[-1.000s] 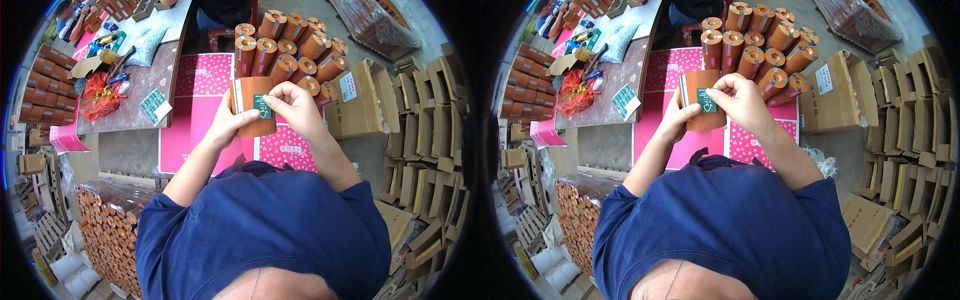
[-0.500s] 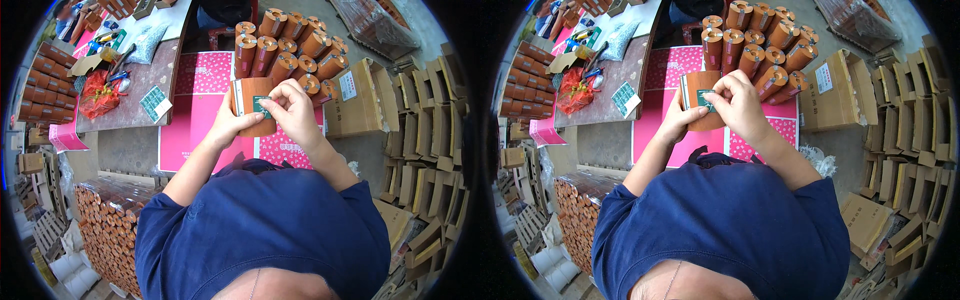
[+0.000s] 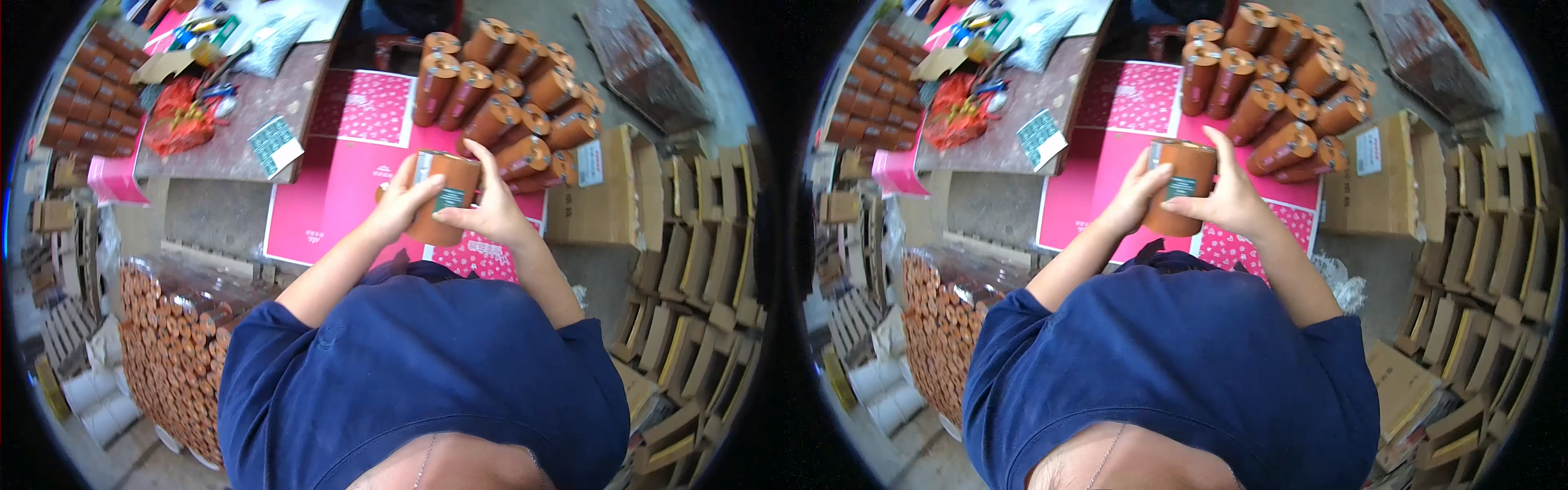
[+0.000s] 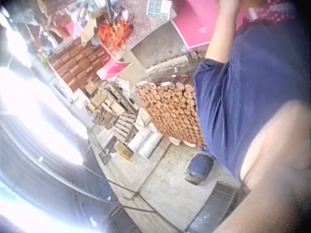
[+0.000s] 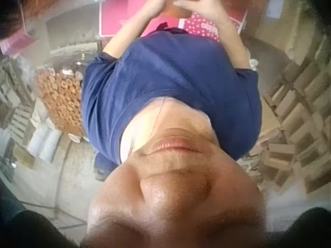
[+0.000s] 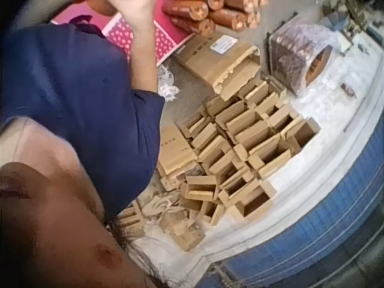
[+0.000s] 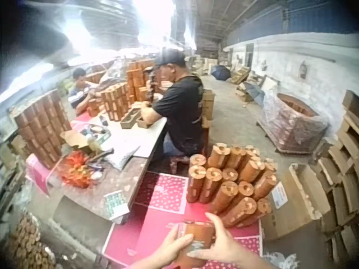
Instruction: Applying stickers/labels to small wooden cylinders or blocks in a factory environment.
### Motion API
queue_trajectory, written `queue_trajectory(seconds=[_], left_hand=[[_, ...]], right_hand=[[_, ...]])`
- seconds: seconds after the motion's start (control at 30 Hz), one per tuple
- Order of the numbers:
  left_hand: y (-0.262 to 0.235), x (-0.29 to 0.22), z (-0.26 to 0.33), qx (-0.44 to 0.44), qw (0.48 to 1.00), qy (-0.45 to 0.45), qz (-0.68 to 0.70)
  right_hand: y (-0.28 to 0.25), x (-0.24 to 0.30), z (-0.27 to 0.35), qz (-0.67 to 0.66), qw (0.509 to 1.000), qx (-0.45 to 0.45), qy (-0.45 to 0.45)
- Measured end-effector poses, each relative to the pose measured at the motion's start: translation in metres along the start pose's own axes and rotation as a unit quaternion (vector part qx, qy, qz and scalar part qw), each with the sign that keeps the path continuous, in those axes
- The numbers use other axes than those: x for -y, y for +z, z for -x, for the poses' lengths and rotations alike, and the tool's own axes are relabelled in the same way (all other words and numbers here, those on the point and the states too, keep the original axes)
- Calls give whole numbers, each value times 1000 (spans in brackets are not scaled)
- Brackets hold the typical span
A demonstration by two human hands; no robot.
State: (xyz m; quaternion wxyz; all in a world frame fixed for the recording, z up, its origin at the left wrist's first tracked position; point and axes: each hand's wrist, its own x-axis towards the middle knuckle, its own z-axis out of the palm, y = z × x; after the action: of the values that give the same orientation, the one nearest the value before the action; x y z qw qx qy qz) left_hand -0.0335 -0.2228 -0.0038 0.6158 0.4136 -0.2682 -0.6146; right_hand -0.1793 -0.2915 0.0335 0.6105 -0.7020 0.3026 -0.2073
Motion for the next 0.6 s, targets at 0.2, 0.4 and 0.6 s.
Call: queue_trajectory(seconds=[0.2,0.4,0.6], left_hand=[[-22,26,-8,-23,958,5,-287],[-145,48,-25,-340,849,49,-402],[-282,28,-3,-607,742,-32,-283]], right_hand=[[-14,-57,-28,-127,984,55,108],[3,-150,-49,237,964,-54,109],[28,-240,-63,355,907,-90,207]])
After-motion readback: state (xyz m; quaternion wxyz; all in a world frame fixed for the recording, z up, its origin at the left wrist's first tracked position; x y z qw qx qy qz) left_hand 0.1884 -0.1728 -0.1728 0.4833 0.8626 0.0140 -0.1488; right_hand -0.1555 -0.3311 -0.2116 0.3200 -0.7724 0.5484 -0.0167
